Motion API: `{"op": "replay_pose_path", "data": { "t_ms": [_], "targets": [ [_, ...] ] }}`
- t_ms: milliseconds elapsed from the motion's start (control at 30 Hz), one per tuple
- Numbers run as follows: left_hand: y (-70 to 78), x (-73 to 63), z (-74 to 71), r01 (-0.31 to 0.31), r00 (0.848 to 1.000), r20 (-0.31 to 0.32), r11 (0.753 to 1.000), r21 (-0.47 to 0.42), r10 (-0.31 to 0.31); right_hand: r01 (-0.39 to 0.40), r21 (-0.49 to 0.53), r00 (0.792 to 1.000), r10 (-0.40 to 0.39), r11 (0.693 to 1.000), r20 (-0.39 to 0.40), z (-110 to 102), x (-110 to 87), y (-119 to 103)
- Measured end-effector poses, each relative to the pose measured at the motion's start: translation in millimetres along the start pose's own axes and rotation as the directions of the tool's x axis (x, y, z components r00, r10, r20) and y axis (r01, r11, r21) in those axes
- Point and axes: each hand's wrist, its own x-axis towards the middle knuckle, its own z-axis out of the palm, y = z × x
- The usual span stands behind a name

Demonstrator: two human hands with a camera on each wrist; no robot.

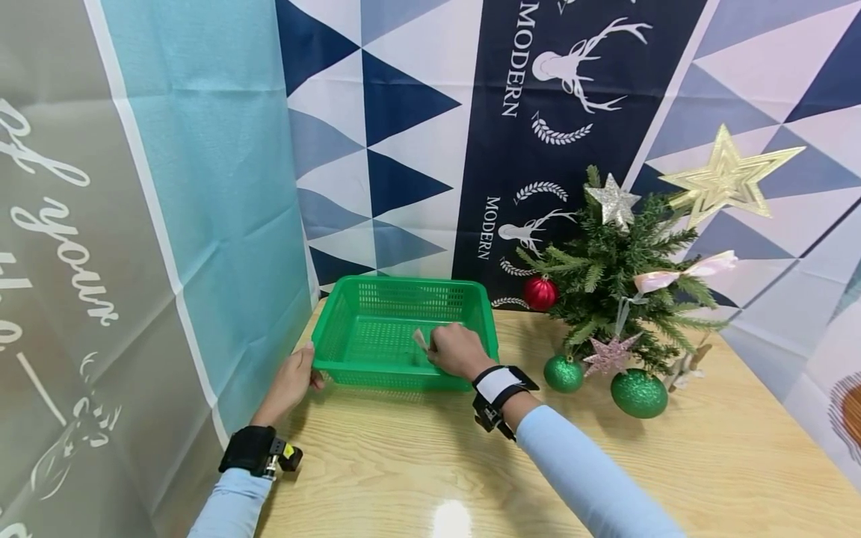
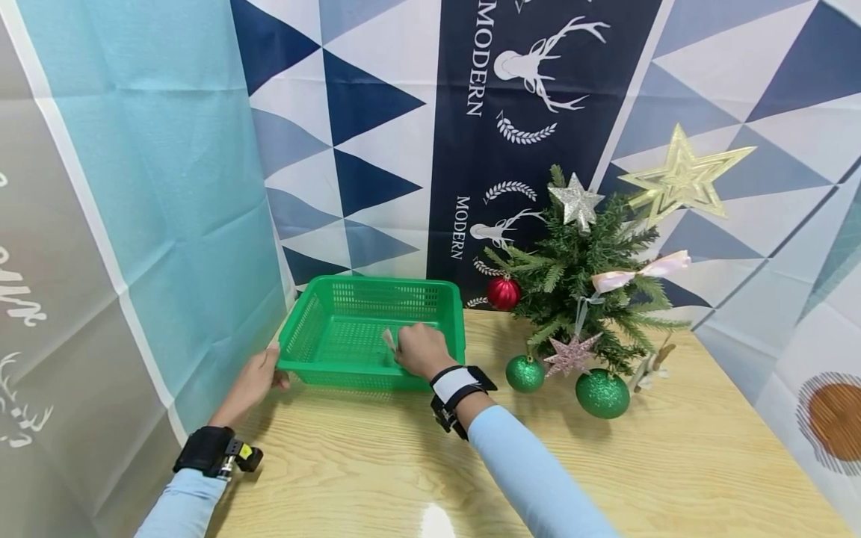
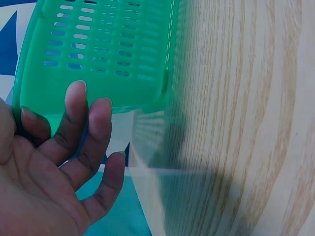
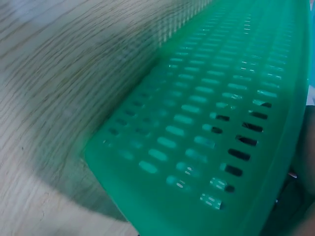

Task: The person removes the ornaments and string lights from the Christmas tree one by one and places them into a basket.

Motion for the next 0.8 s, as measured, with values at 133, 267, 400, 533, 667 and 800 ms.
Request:
{"op": "replay_pose_path", "data": {
  "t_ms": [133,267,400,533,667,800],
  "targets": [
    [0.1,0.2,0.3,0.01,1.0,-0.004,1.0,-0.006,-0.01,-0.012,0.002,1.0,0.012,1.0,0.004,2,1.9,-2],
    [0.2,0.2,0.0,0.011,1.0,-0.004,1.0,0.004,-0.011,-0.025,0.014,1.0,0.025,1.0,0.012,2,3.5,-5],
    [0.9,-0.5,-0.7,0.002,1.0,-0.006,1.0,0.009,-0.002,-0.047,0.029,0.998,0.046,0.998,0.041,2,5.4,-8],
    [1.8,-1.3,-1.2,-0.004,1.0,-0.003,1.0,0.006,0.004,-0.064,0.031,0.996,0.062,0.997,0.061,2,6.9,-11],
    [1.7,-1.2,-1.0,0.001,1.0,0.002,1.0,-0.002,-0.001,-0.075,0.032,0.994,0.073,0.997,0.079,1,8.9,-13],
    [2.3,-0.6,-1.0,0.004,1.0,0.002,1.0,-0.007,-0.004,-0.093,0.046,0.99,0.087,0.995,0.109,1,11.3,-14]
  ]
}}
